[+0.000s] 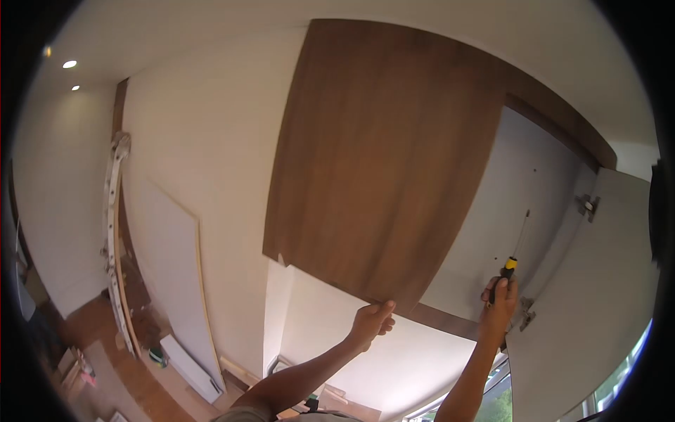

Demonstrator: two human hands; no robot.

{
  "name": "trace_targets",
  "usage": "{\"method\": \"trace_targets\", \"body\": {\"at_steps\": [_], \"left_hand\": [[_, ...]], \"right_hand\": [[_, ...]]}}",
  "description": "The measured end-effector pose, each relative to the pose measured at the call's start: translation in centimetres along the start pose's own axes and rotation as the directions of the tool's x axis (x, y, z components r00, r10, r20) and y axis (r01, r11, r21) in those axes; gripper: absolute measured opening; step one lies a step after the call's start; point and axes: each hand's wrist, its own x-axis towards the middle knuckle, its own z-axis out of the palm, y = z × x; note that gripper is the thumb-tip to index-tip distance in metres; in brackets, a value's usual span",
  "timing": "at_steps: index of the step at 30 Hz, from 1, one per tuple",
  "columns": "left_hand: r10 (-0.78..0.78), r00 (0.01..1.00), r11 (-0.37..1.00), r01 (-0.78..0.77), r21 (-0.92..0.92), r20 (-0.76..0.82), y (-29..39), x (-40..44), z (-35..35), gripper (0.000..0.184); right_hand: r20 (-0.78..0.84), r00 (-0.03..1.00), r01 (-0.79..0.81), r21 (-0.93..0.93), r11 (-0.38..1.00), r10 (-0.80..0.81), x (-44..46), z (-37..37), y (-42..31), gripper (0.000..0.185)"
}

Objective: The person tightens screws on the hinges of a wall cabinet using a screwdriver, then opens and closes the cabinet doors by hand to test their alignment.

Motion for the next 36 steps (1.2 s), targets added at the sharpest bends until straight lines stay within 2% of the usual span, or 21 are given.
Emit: {"method": "trace_targets", "body": {"at_steps": [1, 2, 4, 5, 6, 7, 8, 9, 10, 11, 13, 15, 19, 21, 28, 30, 31, 33, 34, 35, 36], "left_hand": [[-0.056, 0.998, 0.998, 0.056, 0.042, 0.0, 0.2, -0.2, -0.1, 0.051], [-0.05, 0.998, 0.997, 0.049, 0.061, 0.026, 1.4, -0.6, -0.2, 0.051], [-0.206, 0.906, 0.912, 0.041, 0.409, 0.369, 4.5, -2.2, -0.5, 0.048], [-0.05, 0.911, 0.893, -0.144, 0.427, 0.41, 6.0, -3.1, -0.3, 0.047], [0.178, 0.876, 0.782, -0.402, 0.475, 0.449, 7.3, -2.6, -0.5, 0.045], [0.386, 0.829, 0.681, -0.552, 0.481, 0.405, 11.6, -4.5, 0.6, 0.045], [0.492, 0.829, 0.604, -0.546, 0.58, 0.267, 15.2, -5.4, 1.5, 0.048], [0.701, 0.665, 0.421, -0.677, 0.604, 0.257, 18.2, -4.5, 1.6, 0.049], [0.822, 0.5, 0.165, -0.668, 0.725, 0.273, 21.9, -4.2, 1.9, 0.052], [0.859, 0.387, 0.03, -0.691, 0.722, 0.334, 25.6, -3.4, 2.2, 0.062], [0.875, 0.281, -0.187, -0.555, 0.811, 0.394, 31.4, -1.5, 3.8, 0.076], [0.833, 0.202, -0.391, -0.441, 0.808, 0.514, 34.8, 1.8, 5.1, 0.085], [0.797, 0.246, -0.434, -0.402, 0.806, 0.551, 38.2, 4.1, 8.0, 0.089], [0.809, 0.276, -0.429, -0.325, 0.843, 0.519, 38.6, 4.5, 8.9, 0.09], [0.816, 0.294, -0.406, -0.323, 0.855, 0.498, 40.6, 5.1, 9.6, 0.089], [0.849, 0.132, -0.425, -0.405, 0.809, 0.512, 42.2, 6.6, 9.3, 0.088], [0.857, 0.136, -0.414, -0.392, 0.822, 0.497, 42.5, 7.1, 9.2, 0.088], [0.834, 0.117, -0.498, -0.26, 0.827, 0.539, 42.6, 7.2, 9.3, 0.089], [0.853, 0.125, -0.473, -0.223, 0.852, 0.507, 42.6, 7.2, 8.9, 0.089], [0.846, 0.114, -0.483, -0.249, 0.839, 0.521, 42.5, 7.3, 8.8, 0.09], [0.835, 0.099, -0.498, -0.284, 0.82, 0.541, 42.4, 7.4, 8.8, 0.091]], "right_hand": [[0.018, 1.0, -0.019, 0.018, 1.0, 0.018, -0.2, 0.0, -0.2, 0.043], [0.041, 0.998, -0.041, 0.038, 0.998, 0.039, -0.1, -0.1, -0.3, 0.041], [0.036, 0.999, -0.034, 0.067, 0.997, 0.032, 0.1, -0.2, -0.5, 0.042], [0.059, 0.998, -0.04, 0.086, 0.995, 0.035, 0.0, -0.1, -1.0, 0.042], [0.074, 0.996, -0.047, 0.102, 0.994, 0.039, -0.2, -0.3, -1.4, 0.043], [0.038, 0.999, -0.037, 0.093, 0.995, 0.033, -0.3, -0.5, -1.7, 0.043], [0.036, 0.998, -0.05, 0.076, 0.996, 0.048, -0.3, -0.6, -1.9, 0.043], [0.042, 0.997, -0.066, 0.063, 0.996, 0.063, -0.3, -0.5, -2.1, 0.043], [0.025, 0.998, -0.059, 0.066, 0.996, 0.058, -0.5, -0.6, -2.2, 0.043], [0.028, 0.999, -0.048, 0.045, 0.998, 0.047, -0.4, -0.5, -2.2, 0.039], [0.021, 0.999, -0.034, 0.028, 0.999, 0.033, -0.1, -0.3, -2.1, 0.036], [0.022, 0.997, -0.072, -0.046, 0.996, 0.073, -0.1, -0.6, -2.6, 0.032], [0.026, 0.997, -0.066, -0.036, 0.997, 0.067, 0.2, -1.3, -2.0, 0.028], [0.03, 0.997, -0.069, -0.045, 0.997, 0.07, 0.1, -1.8, -1.8, 0.028], [0.001, 0.999, -0.054, -0.065, 0.996, 0.054, -1.5, -2.5, -3.6, 0.029], [-0.037, 0.998, 0.037, -0.118, 0.992, -0.042, -2.4, -2.2, -5.0, 0.03], [-0.049, 0.995, 0.087, -0.101, 0.991, -0.092, -2.7, -1.8, -5.7, 0.033], [-0.043, 0.99, 0.129, -0.075, 0.989, -0.132, -3.2, -2.1, -6.2, 0.034], [-0.067, 0.982, 0.174, -0.052, 0.983, -0.177, -3.2, -2.2, -6.3, 0.035], [-0.025, 0.985, 0.169, -0.04, 0.985, -0.17, -3.2, -2.2, -6.5, 0.035], [-0.052, 0.982, 0.177, -0.069, 0.982, -0.181, -3.3, -2.4, -6.8, 0.037]]}}
